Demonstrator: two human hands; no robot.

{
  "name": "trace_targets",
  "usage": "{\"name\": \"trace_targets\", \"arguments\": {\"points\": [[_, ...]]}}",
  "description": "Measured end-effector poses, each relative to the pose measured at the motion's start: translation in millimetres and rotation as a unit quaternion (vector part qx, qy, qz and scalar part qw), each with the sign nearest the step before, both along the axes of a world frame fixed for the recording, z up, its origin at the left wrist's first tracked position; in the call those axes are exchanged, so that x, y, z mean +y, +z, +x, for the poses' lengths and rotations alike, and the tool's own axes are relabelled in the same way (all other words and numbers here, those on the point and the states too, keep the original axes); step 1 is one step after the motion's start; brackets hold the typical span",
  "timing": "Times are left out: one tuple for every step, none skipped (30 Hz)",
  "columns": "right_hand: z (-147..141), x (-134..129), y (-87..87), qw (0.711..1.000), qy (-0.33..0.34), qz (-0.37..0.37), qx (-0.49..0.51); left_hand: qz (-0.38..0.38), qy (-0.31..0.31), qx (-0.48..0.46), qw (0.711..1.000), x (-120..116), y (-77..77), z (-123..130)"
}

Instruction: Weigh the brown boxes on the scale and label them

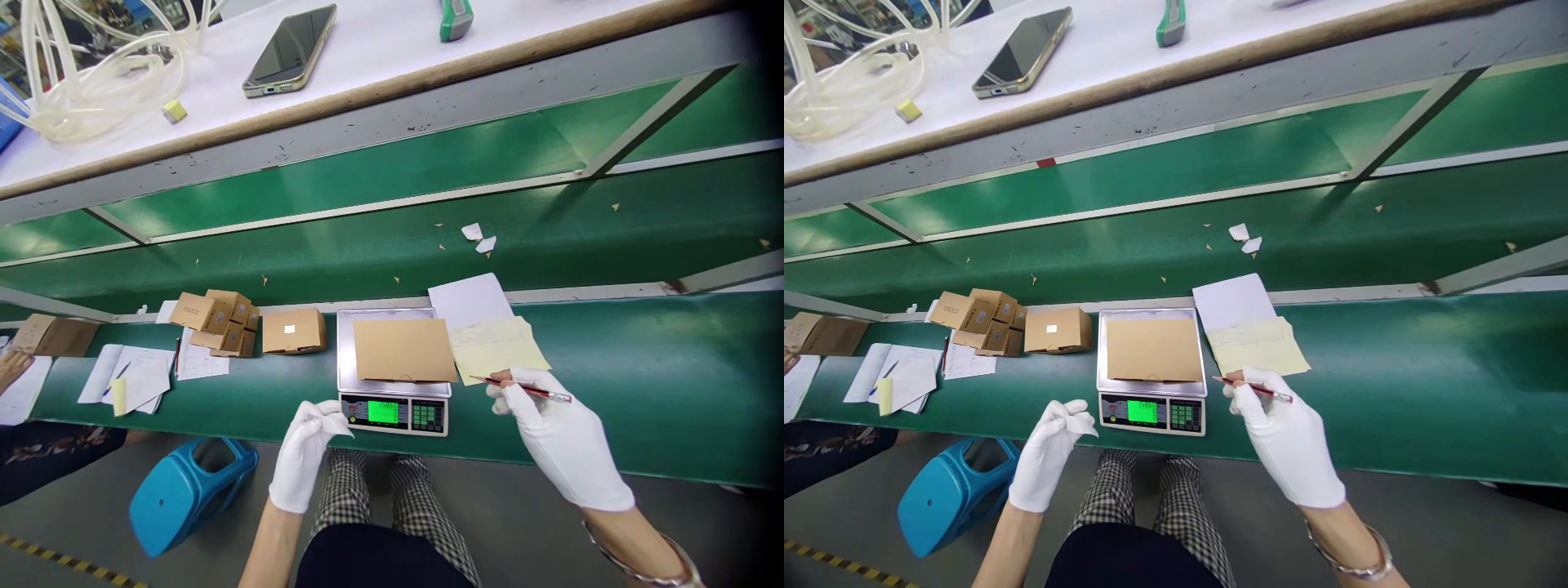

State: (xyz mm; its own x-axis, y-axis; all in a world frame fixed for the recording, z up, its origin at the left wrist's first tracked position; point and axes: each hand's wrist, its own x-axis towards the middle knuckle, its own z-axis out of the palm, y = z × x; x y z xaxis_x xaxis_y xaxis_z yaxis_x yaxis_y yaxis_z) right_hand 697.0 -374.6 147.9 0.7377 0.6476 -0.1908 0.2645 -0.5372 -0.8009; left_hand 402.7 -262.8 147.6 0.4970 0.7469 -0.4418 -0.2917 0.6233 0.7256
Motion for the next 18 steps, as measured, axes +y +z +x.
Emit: {"name": "trace_targets", "arguments": {"points": [[-0.2,0.5,-0.3,1.000,-0.001,-0.001,0.002,0.000,0.000,0.001,1.000,0.4,0.8,0.4],[-0.4,1.1,-0.7,1.000,-0.002,0.000,0.003,-0.002,0.001,0.002,1.000,1.0,1.5,0.7],[-0.5,1.8,-1.3,1.000,-0.002,0.002,0.004,-0.006,0.003,0.003,1.000,1.6,2.0,0.9],[-0.7,2.5,-2.0,1.000,-0.003,0.007,0.005,-0.013,0.007,0.003,1.000,2.3,2.2,0.9],[-0.8,3.2,-2.8,1.000,-0.003,0.014,0.007,-0.022,0.011,0.002,1.000,3.0,2.2,0.8],[-0.9,3.9,-3.7,1.000,-0.005,0.024,0.012,-0.032,0.016,0.000,0.999,3.6,2.0,0.6],[-0.9,4.6,-4.5,0.999,-0.009,0.037,0.017,-0.040,0.019,-0.002,0.999,4.2,1.5,0.4],[-0.7,5.1,-5.2,0.998,-0.014,0.050,0.024,-0.044,0.021,-0.006,0.999,4.6,1.0,0.3],[-0.4,5.5,-5.9,0.997,-0.020,0.061,0.029,-0.045,0.020,-0.009,0.999,4.9,0.5,0.2],[0.0,5.7,-6.3,0.997,-0.025,0.070,0.034,-0.044,0.018,-0.012,0.999,5.1,0.1,0.2],[0.5,5.7,-6.7,0.996,-0.028,0.076,0.037,-0.042,0.015,-0.014,0.999,5.2,-0.2,0.3],[1.2,5.7,-6.9,0.996,-0.030,0.078,0.038,-0.040,0.012,-0.016,0.999,5.2,-0.4,0.6],[1.9,5.7,-6.9,0.996,-0.031,0.076,0.037,-0.039,0.010,-0.017,0.999,5.1,-0.4,1.0],[2.5,5.8,-6.8,0.996,-0.032,0.073,0.036,-0.039,0.009,-0.017,0.999,5.1,-0.4,1.5],[3.1,6.0,-6.6,0.996,-0.033,0.070,0.034,-0.040,0.007,-0.017,0.999,5.1,-0.4,2.1],[3.6,6.5,-6.3,0.997,-0.032,0.067,0.033,-0.039,0.005,-0.017,0.999,5.1,-0.4,2.7],[3.9,7.2,-6.0,0.997,-0.032,0.064,0.031,-0.036,0.002,-0.015,0.999,5.3,-0.6,3.3],[4.1,8.2,-5.6,0.997,-0.029,0.060,0.031,-0.031,-0.003,-0.012,0.999,5.6,-0.7,3.9]]}}
